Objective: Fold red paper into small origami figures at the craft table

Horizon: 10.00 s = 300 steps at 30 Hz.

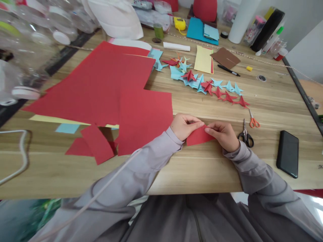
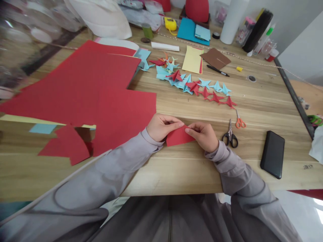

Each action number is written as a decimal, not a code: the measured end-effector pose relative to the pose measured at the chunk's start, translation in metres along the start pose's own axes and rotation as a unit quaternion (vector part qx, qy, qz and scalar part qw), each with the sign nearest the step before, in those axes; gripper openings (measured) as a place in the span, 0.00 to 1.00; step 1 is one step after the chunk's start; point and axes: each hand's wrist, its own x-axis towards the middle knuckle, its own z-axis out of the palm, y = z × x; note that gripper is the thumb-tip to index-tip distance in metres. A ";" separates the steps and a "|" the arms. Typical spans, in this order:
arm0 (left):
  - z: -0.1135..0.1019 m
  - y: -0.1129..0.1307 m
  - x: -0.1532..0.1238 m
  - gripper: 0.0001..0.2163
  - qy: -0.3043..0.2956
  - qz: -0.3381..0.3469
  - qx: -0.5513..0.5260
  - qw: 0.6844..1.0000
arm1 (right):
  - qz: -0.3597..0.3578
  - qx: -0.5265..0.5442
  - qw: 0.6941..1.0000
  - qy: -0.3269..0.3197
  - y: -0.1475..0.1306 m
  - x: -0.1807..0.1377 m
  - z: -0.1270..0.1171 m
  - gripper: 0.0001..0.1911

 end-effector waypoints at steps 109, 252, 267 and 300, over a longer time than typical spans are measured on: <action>0.006 0.004 -0.004 0.15 -0.021 -0.027 -0.035 0.999 | -0.119 -0.182 0.976 -0.009 -0.002 -0.006 0.002 0.15; 0.011 -0.005 -0.009 0.09 -0.179 -0.057 0.017 0.982 | -0.024 -0.027 0.999 0.038 -0.009 0.001 -0.008 0.15; 0.011 -0.001 -0.009 0.07 -0.117 -0.051 -0.026 0.991 | -0.005 0.004 0.993 0.116 -0.002 0.005 -0.011 0.16; 0.012 -0.005 -0.005 0.07 0.074 0.062 0.029 0.995 | 0.034 0.051 0.998 0.009 -0.003 0.003 -0.002 0.18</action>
